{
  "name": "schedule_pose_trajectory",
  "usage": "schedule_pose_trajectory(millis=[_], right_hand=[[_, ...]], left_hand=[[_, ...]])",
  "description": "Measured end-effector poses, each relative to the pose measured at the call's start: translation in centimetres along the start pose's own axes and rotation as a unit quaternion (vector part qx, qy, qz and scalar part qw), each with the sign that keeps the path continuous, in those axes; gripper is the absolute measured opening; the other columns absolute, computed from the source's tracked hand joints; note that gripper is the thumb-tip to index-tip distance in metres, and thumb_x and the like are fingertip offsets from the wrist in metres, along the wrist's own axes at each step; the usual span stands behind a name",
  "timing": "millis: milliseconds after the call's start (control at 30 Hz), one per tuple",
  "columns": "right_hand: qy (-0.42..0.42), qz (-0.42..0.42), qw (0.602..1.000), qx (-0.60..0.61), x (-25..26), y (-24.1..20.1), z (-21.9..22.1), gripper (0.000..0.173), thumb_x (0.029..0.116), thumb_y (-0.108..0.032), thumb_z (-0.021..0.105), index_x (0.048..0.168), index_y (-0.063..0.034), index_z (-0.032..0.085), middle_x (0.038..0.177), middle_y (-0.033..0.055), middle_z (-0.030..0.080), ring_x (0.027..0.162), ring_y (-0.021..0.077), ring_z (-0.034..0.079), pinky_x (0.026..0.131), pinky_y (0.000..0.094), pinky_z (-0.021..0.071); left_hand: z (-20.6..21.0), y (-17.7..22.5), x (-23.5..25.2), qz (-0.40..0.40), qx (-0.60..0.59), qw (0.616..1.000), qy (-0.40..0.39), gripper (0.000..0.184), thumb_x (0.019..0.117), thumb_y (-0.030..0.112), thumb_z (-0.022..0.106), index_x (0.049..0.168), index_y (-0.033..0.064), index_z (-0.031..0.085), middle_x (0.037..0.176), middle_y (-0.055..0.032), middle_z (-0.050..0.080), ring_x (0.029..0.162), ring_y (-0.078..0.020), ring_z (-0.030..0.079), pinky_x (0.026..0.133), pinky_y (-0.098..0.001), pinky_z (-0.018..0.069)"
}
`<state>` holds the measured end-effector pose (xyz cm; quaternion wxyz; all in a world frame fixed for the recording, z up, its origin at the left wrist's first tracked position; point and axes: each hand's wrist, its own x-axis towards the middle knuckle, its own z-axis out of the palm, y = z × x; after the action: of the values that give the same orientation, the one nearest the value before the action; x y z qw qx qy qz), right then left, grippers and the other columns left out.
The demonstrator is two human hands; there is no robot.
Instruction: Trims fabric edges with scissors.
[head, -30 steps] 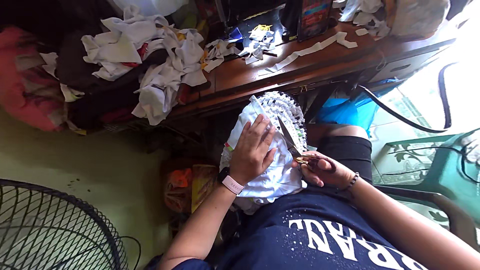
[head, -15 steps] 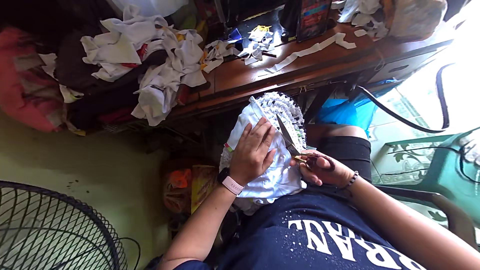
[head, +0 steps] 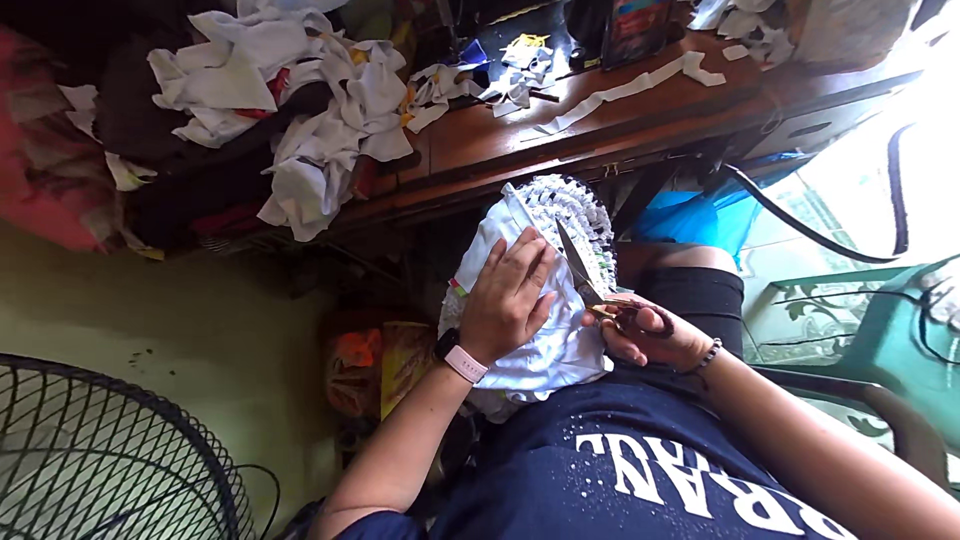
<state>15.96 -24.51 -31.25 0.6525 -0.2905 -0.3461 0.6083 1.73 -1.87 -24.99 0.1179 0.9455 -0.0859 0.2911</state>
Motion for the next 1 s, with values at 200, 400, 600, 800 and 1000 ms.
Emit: schedule_pose_trajectory(millis=[200,400,600,800,1000], right_hand=[[0.005,0.003,1.000,-0.006,0.0,-0.2,0.1,0.059,0.0873,-0.066,0.068,0.119,-0.0156,0.070,0.068,-0.0094,0.065,0.052,-0.0004,0.060,0.048,0.0142,0.0496],[0.017,0.022,1.000,-0.004,-0.3,-0.2,0.1,0.054,0.0884,-0.059,0.072,0.119,-0.0147,0.070,0.065,-0.0114,0.063,0.049,-0.0027,0.058,0.044,0.0125,0.0476],[0.010,0.005,1.000,0.014,0.1,-0.5,0.1,0.057,0.0886,-0.063,0.068,0.120,-0.0153,0.071,0.067,-0.0102,0.066,0.050,-0.0018,0.059,0.045,0.0131,0.0489],[0.009,0.001,0.999,0.037,0.9,-1.0,0.7,0.060,0.0883,-0.066,0.066,0.121,-0.0158,0.070,0.069,-0.0096,0.067,0.053,-0.0015,0.061,0.048,0.0130,0.0498],[-0.004,0.003,0.998,0.060,0.9,-0.8,0.3,0.061,0.0887,-0.064,0.066,0.123,-0.0135,0.069,0.069,-0.0084,0.067,0.053,-0.0007,0.061,0.048,0.0131,0.0506]], left_hand=[[0.0,-0.1,0.0,0.000,-0.004,1.000,0.000,0.046,0.1009,0.027,0.054,0.137,-0.0005,0.063,0.148,-0.0189,0.056,0.148,-0.0315,0.042,0.124,-0.0531,0.0287],[0.0,-0.1,0.0,-0.002,-0.002,1.000,0.000,0.045,0.1008,0.026,0.055,0.137,0.0007,0.064,0.148,-0.0184,0.056,0.148,-0.0318,0.041,0.124,-0.0530,0.0292],[0.1,0.0,0.0,0.001,-0.004,1.000,0.004,0.045,0.1014,0.027,0.055,0.137,0.0009,0.064,0.149,-0.0178,0.055,0.149,-0.0309,0.041,0.124,-0.0532,0.0290],[0.1,0.0,0.0,-0.003,-0.007,1.000,0.006,0.044,0.1013,0.027,0.057,0.137,0.0010,0.064,0.149,-0.0175,0.055,0.149,-0.0301,0.041,0.124,-0.0529,0.0296],[0.1,0.0,0.0,-0.011,-0.021,1.000,0.007,0.043,0.1008,0.027,0.058,0.137,0.0035,0.065,0.148,-0.0176,0.056,0.149,-0.0306,0.041,0.124,-0.0530,0.0298]])
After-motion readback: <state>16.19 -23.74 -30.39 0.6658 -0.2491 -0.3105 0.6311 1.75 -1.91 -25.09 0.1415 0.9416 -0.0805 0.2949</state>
